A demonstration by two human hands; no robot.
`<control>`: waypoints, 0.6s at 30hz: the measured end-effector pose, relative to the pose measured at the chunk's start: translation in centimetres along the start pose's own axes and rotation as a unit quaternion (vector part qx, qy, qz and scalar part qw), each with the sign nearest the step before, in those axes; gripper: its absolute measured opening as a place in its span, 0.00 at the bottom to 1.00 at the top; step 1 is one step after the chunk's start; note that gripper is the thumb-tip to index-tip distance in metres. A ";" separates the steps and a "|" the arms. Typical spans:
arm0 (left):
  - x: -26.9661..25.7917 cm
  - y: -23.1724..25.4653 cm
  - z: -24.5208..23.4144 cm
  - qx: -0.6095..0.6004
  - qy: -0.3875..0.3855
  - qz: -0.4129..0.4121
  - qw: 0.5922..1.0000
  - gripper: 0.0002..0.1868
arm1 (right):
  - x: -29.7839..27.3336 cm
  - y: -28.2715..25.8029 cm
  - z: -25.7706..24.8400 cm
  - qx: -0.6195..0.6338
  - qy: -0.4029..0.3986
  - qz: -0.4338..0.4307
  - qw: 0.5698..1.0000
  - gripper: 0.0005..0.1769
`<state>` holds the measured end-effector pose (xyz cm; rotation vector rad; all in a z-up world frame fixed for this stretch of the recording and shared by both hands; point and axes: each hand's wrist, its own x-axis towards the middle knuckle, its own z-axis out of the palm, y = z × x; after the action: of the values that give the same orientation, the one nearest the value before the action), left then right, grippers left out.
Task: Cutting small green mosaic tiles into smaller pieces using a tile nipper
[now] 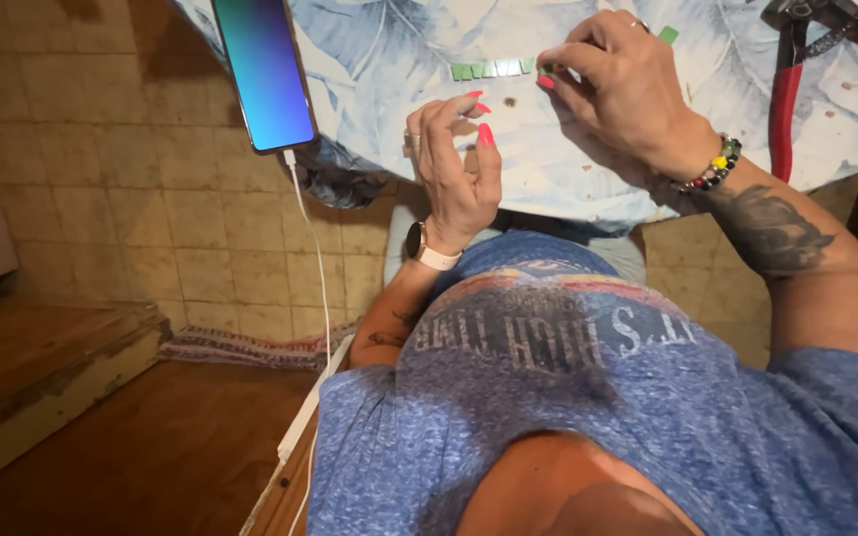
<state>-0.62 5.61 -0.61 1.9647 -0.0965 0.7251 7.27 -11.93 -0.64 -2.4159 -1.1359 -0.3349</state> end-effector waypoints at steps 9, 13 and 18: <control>-0.1 0.0 -0.1 0.011 0.004 -0.006 1.000 0.11 | -0.4 0.9 0.2 0.000 -0.025 0.035 0.999 0.13; -0.2 -0.1 -0.1 0.008 0.005 -0.011 1.000 0.11 | -0.2 1.0 0.4 -0.024 -0.024 0.024 0.999 0.07; -0.3 -0.2 -0.2 0.000 -0.002 -0.022 1.000 0.11 | 0.1 0.6 0.3 0.006 -0.035 0.042 0.999 0.07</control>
<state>-0.83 5.78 -0.87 1.9631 -0.0548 0.6927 7.84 -12.05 -1.02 -2.4737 -1.0595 -0.2185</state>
